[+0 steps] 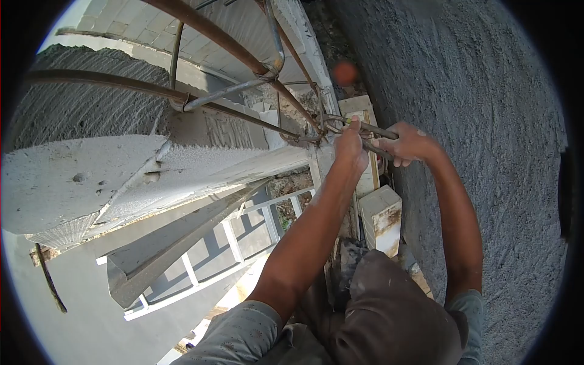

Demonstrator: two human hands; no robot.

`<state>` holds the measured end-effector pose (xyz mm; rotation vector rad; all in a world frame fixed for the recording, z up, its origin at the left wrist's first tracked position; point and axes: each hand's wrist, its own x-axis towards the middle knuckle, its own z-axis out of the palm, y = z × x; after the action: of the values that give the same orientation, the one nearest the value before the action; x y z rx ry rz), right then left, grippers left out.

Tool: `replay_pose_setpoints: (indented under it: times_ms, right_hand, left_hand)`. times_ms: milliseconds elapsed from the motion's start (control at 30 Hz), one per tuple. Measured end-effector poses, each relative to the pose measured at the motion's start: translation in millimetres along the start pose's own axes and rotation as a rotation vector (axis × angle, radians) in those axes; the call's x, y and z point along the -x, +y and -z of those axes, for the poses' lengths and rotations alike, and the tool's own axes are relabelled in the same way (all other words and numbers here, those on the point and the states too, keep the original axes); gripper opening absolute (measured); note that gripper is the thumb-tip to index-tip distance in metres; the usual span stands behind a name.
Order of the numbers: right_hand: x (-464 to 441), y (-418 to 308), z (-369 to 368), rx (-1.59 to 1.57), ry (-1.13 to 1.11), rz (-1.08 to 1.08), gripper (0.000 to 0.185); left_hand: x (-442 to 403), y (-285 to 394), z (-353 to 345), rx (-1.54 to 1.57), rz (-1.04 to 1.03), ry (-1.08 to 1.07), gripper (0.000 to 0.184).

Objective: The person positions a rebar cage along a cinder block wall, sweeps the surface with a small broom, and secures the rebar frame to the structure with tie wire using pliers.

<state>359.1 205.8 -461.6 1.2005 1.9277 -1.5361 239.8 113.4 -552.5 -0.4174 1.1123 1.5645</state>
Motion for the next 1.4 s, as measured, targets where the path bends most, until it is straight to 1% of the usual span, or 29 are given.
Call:
replay_pose_setpoints:
  times_ms: [67, 100, 133, 200, 233, 333, 433, 533, 633, 733, 800, 833, 867, 900, 933, 967, 1000, 1033, 1067, 1100, 1133, 1167, 1200, 1233, 1267, 1300, 1333, 1367, 1400]
  right_hand:
    - [20, -23, -15, 0.474, 0.118, 0.15, 0.038]
    - [31, -31, -28, 0.71, 0.174, 0.222, 0.041]
    - [33, -28, -47, 0.654, 0.295, 0.261, 0.054]
    - [32, -25, -81, 0.716, 0.458, 0.283, 0.058]
    - [29, -23, -94, 0.746, 0.548, 0.29, 0.061]
    - [24, -10, -129, 0.5, 0.55, 0.254, 0.064]
    - [23, -12, -131, 0.506, 0.498, 0.207, 0.058]
    - [20, 0, -115, 0.59, 0.578, 0.282, 0.048]
    - [13, -11, -111, 0.855, 0.904, 0.309, 0.038]
    - [-2, -17, -91, 0.712, 0.732, 0.221, 0.029]
    - [-16, -2, -48, 0.443, 0.29, 0.253, 0.019]
    - [-20, -6, -19, -0.169, -0.188, -0.023, 0.017]
    - [-23, -3, -20, -0.206, -0.166, -0.019, 0.02]
    - [-26, -3, -17, -0.1, -0.195, -0.008, 0.024]
    - [-27, -6, -17, 0.007, -0.226, -0.012, 0.029]
    - [-22, -16, -18, 0.094, -0.17, -0.002, 0.034]
    - [-14, -24, -16, 0.178, -0.109, 0.003, 0.039]
    - [-8, -30, -15, 0.26, -0.047, 0.005, 0.044]
    - [-16, -29, -18, 0.626, 0.09, 0.149, 0.053]
    - [-18, -30, -24, 0.693, 0.171, 0.216, 0.049]
    - [-19, -28, -28, 0.762, 0.253, 0.277, 0.045]
    - [-18, -27, -30, 0.832, 0.333, 0.334, 0.041]
    - [-16, -30, -32, 0.912, 0.413, 0.385, 0.039]
    - [-11, -35, -36, 0.993, 0.487, 0.43, 0.038]
    - [-7, -34, -39, 1.076, 0.552, 0.469, 0.036]
    - [-4, -26, -41, 1.147, 0.645, 0.596, 0.037]
    - [-4, -19, -39, 1.217, 0.732, 0.733, 0.037]
    - [-6, -14, -38, 1.278, 0.827, 0.874, 0.037]
    - [-6, -7, -44, 1.281, 0.808, 0.793, 0.038]
  left_hand:
    - [6, 0, -1, -0.13, 0.009, 0.105, 0.025]
    - [7, 0, 3, -0.078, 0.019, 0.074, 0.024]
    - [8, 2, 8, -0.026, 0.028, 0.04, 0.023]
    - [26, 19, 11, 0.012, 0.104, 0.027, 0.015]
    - [29, 21, 13, -0.056, 0.072, 0.045, 0.014]
    - [45, 22, 27, -0.204, 0.012, 0.12, 0.009]
    - [46, 25, 35, -0.234, 0.043, 0.025, 0.011]
    - [42, 16, 34, -0.161, -0.038, -0.103, 0.026]
    - [44, 15, 10, -0.304, -0.015, 0.042, 0.031]
    - [41, 20, 13, -0.201, 0.05, -0.061, 0.047]
    - [110, 31, -10, -0.605, -0.168, 0.051, 0.067]
    - [171, 34, 4, -0.943, -0.288, -0.094, 0.076]
    - [206, 46, 14, -1.011, -0.211, -0.381, 0.071]
    - [247, 61, 17, -0.911, -0.062, -0.605, 0.06]
    - [286, 91, 14, -0.966, 0.039, -0.757, 0.053]
    - [324, 123, 10, -1.02, 0.136, -0.915, 0.047]
    - [350, 152, 9, -1.075, 0.05, -1.101, 0.047]
    - [372, 182, 7, -0.998, -0.027, -1.19, 0.041]
    - [398, 209, 7, -0.982, -0.306, -1.162, 0.037]
    - [419, 233, -1, -0.941, -0.584, -1.079, 0.037]
    - [441, 257, -10, -0.916, -0.861, -0.945, 0.037]
    - [446, 279, -26, -1.13, -1.214, -0.762, 0.049]
    - [450, 301, -41, -1.4, -1.587, -0.384, 0.062]
    - [455, 323, -57, -1.545, -1.829, 0.045, 0.074]
    - [444, 339, -77, -1.632, -1.894, 0.164, 0.078]
    - [433, 355, -97, -1.712, -1.955, 0.292, 0.081]
    - [424, 373, -113, -1.937, -1.897, 0.166, 0.087]
    - [413, 392, -123, -1.958, -1.854, -0.021, 0.086]
    - [408, 374, -133, -1.928, -1.811, -0.055, 0.092]
